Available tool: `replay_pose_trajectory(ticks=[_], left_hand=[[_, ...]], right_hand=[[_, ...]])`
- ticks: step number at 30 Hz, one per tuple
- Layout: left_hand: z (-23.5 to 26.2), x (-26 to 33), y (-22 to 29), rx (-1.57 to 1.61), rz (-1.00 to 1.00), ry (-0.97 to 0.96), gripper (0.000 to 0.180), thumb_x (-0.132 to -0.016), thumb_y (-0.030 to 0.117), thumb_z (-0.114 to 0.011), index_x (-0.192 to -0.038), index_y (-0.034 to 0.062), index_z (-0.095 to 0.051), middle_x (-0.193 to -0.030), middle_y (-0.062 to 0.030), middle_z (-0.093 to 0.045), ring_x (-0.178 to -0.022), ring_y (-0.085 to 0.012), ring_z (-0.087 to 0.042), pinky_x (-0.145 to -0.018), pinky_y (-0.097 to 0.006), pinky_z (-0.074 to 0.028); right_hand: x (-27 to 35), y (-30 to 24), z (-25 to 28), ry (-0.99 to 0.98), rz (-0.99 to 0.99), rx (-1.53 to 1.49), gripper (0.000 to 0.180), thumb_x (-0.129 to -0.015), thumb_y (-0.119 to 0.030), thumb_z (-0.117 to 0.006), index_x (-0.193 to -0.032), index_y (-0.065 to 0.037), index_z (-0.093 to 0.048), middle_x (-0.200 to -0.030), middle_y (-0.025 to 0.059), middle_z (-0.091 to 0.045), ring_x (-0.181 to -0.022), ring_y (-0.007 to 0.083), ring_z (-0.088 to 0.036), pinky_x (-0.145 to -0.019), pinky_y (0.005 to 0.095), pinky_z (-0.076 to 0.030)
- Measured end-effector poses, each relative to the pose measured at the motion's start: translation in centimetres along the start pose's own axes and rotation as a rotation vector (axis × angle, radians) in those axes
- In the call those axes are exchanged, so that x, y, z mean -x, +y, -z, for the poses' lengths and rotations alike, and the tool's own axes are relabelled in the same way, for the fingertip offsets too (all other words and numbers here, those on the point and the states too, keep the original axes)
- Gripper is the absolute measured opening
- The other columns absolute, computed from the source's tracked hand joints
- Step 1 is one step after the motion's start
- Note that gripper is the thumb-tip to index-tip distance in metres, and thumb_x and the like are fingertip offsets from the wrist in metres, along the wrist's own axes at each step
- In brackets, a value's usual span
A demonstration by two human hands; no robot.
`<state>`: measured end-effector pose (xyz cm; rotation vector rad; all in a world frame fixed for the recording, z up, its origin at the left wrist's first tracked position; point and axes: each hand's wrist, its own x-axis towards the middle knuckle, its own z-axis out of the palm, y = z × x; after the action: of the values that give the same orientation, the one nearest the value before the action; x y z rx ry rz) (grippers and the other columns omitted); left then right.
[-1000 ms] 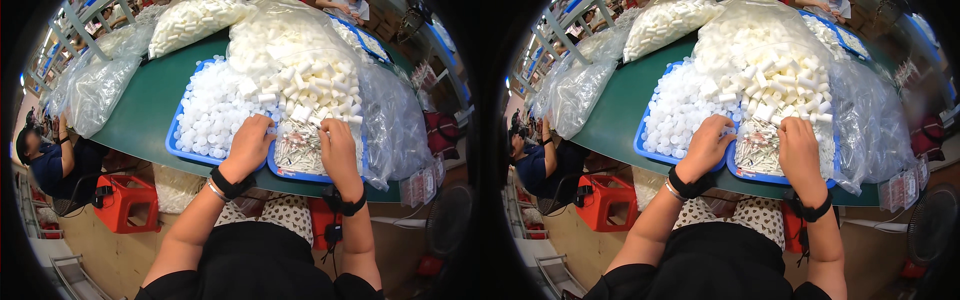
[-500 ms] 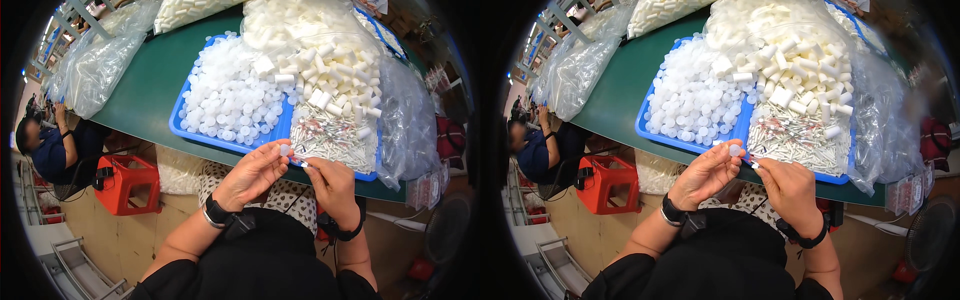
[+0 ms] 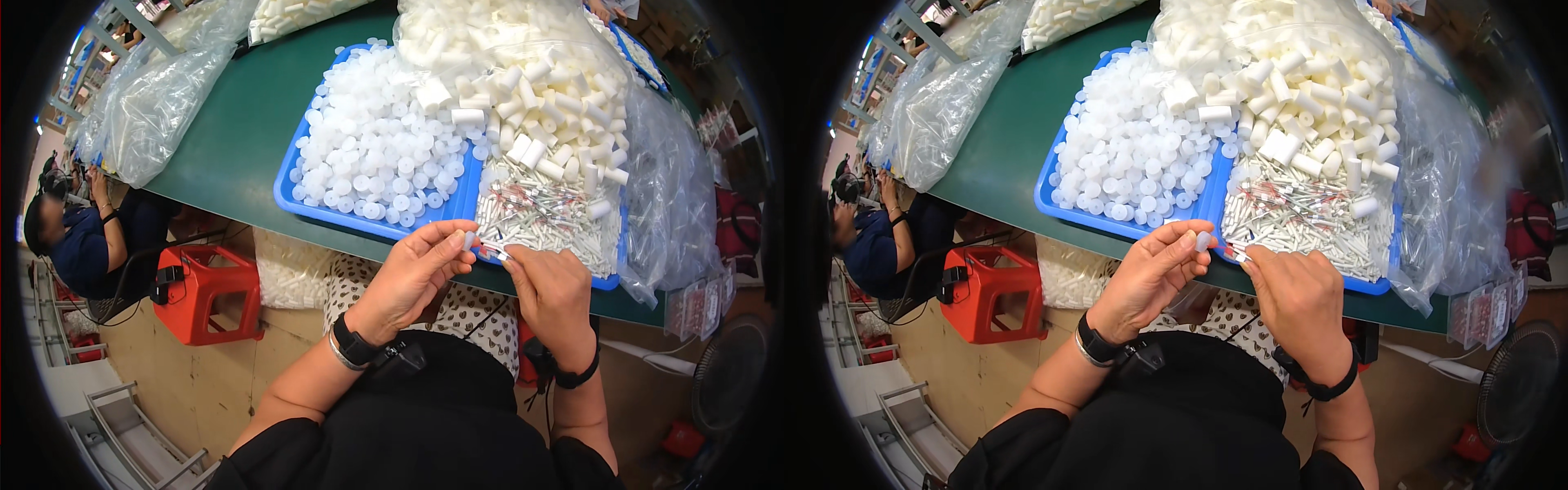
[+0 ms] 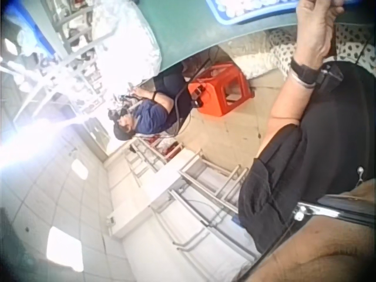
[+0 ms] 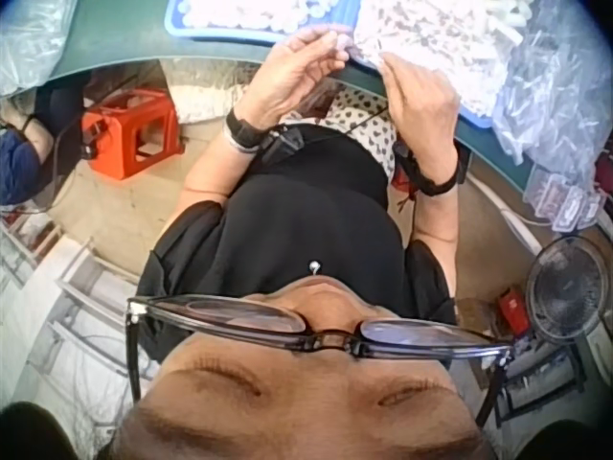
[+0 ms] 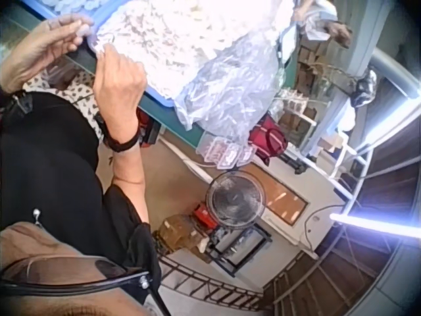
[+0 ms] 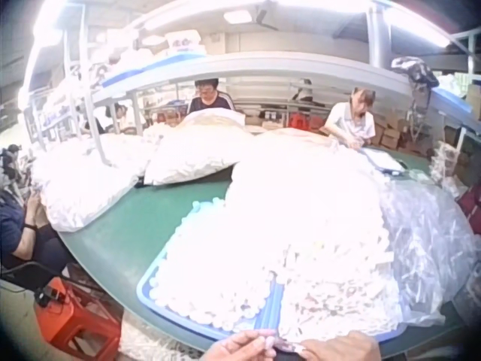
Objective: The person repeatedly picks a white plastic cap and a cotton-tipped stick, then presses the cap onto the stick to form a finished cotton swab. The person places the assembled swabs into a clear plastic container on the table. The process is repeated continuously throughout the clip.
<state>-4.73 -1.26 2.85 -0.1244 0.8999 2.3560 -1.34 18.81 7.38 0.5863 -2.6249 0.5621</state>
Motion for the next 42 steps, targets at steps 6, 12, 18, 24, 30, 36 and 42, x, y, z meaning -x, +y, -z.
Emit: replay_pose_trajectory(ticks=[6, 12, 18, 24, 30, 36, 42], left_hand=[[0.3, -0.2, 0.1, 0.07, 0.067, -0.035, 0.032, -0.1, 0.016, -0.058, -0.126, -0.0023, -0.056, -0.106, -0.0054, -0.065, -0.091, -0.0106, -0.062, -0.083, -0.024, -0.052], [0.1, -0.1, -0.4, -0.027, 0.011, 0.005, 0.032, -0.099, 0.015, -0.06, -0.125, -0.002, -0.056, -0.105, -0.0049, -0.065, -0.091, -0.0105, -0.062, -0.084, -0.024, -0.052], [0.0, 0.1, -0.3, -0.12, -0.028, 0.021, 0.031, -0.098, 0.014, -0.062, -0.124, -0.0014, -0.057, -0.105, -0.0048, -0.065, -0.092, -0.0104, -0.062, -0.084, -0.024, -0.052], [-0.1, 0.1, -0.3, -0.118, -0.006, 0.015, 0.031, -0.098, 0.016, -0.061, -0.124, -0.0015, -0.058, -0.106, -0.006, -0.065, -0.092, -0.0107, -0.063, -0.083, -0.025, -0.052], [0.7, -0.1, -0.8, 0.131, 0.075, -0.043, 0.032, -0.101, 0.021, -0.056, -0.124, -0.0014, -0.056, -0.106, -0.0078, -0.065, -0.09, -0.0113, -0.062, -0.081, -0.025, -0.052], [0.5, 0.0, -1.2, 0.295, 0.122, -0.086, 0.031, -0.101, 0.022, -0.056, -0.122, -0.0008, -0.056, -0.106, -0.0082, -0.065, -0.089, -0.0108, -0.062, -0.081, -0.025, -0.051], [0.5, 0.1, -1.5, 0.224, 0.102, -0.066, 0.031, -0.101, 0.023, -0.057, -0.121, 0.0004, -0.058, -0.106, -0.0062, -0.066, -0.089, -0.0094, -0.062, -0.082, -0.024, -0.052]], right_hand=[[-0.2, 0.0, 0.2, -0.016, -0.024, 0.005, 0.011, -0.087, -0.012, -0.069, -0.095, -0.003, -0.066, -0.064, 0.0056, -0.058, -0.057, 0.0217, -0.055, -0.057, 0.0352, -0.038], [-0.1, -0.4, 1.0, -0.111, -0.003, 0.042, 0.012, -0.085, -0.01, -0.07, -0.095, -0.003, -0.067, -0.068, 0.0072, -0.057, -0.06, 0.0245, -0.053, -0.059, 0.0371, -0.037], [0.0, 0.1, 0.9, -0.133, 0.062, 0.04, 0.011, -0.085, -0.013, -0.07, -0.088, -0.006, -0.062, -0.064, 0.0039, -0.051, -0.059, 0.0224, -0.05, -0.06, 0.0357, -0.037], [0.0, 0.2, 1.2, -0.133, 0.027, -0.086, 0.009, -0.087, -0.013, -0.069, -0.085, -0.006, -0.063, -0.068, 0.0051, -0.058, -0.061, 0.0232, -0.054, -0.061, 0.0362, -0.038], [0.3, 0.0, 1.2, -0.126, -0.145, -0.348, 0.013, -0.09, -0.014, -0.067, -0.082, -0.004, -0.064, -0.066, 0.0073, -0.059, -0.058, 0.0262, -0.054, -0.059, 0.0371, -0.04], [1.0, 0.2, 0.2, -0.152, -0.252, -0.436, 0.016, -0.094, -0.014, -0.062, -0.082, -0.003, -0.064, -0.061, 0.0089, -0.056, -0.055, 0.0263, -0.052, -0.055, 0.0372, -0.039], [1.3, 0.4, 0.1, -0.173, -0.287, -0.478, 0.018, -0.094, -0.016, -0.063, -0.081, -0.003, -0.065, -0.058, 0.0091, -0.055, -0.053, 0.026, -0.05, -0.052, 0.0371, -0.038]])
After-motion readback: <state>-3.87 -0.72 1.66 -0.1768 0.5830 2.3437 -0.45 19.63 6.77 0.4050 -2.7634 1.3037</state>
